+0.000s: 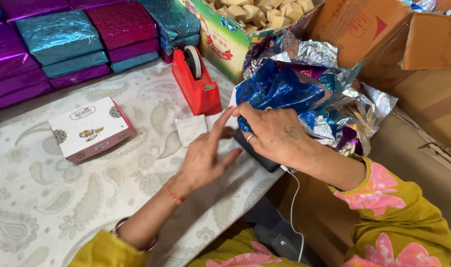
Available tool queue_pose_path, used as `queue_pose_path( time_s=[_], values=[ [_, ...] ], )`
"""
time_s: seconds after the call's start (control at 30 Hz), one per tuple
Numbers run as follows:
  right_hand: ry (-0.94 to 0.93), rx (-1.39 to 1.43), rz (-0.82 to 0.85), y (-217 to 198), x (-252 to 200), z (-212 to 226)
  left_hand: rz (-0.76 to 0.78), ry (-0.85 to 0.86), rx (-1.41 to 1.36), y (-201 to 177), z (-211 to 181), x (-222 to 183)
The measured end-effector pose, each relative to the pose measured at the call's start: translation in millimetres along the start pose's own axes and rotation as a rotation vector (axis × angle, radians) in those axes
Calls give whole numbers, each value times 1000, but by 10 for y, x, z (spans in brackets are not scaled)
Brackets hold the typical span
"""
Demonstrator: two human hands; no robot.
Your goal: The person wraps a rectangular box with blue metallic foil paper, folds the edges closed, and stacks it with other finished foil-wrapped boxes. They then take an empty box from a bin, place wooden objects inside, close the lid, and begin wrapping that box with foil paper as well.
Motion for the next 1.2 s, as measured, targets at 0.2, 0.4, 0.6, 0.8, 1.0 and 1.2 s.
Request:
queue_pose_path(
  time_s=[0.2,0.4,0.6,0.8,1.0,1.2],
  values=[
    [32,145,-36,-42,-137,-230,63,-75,40,371,76,270],
    [34,306,-12,-216,-129,-900,44,1,60,216,-27,261],
    [141,64,33,-323,-315,-1550,28,-45,69,169,41,231],
    [168,-181,28,-267,-605,-1863,-29,-114,54,158,148,223],
    [234,-327,-55,-252,-732,-2158,-71,-103,36,147,180,198],
    [180,-557,-85,-293,-776,-2282,-122,-87,42,67,254,196]
  ],
)
Point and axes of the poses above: each hand's wrist, its own x-axis towards the middle knuckle, its own y-axis out of the palm, z = x × y, the point moved 10 cm from there along x, towards the middle knuckle, and after that the axes turned 15 degrees about -z, right-handed, at the moved point
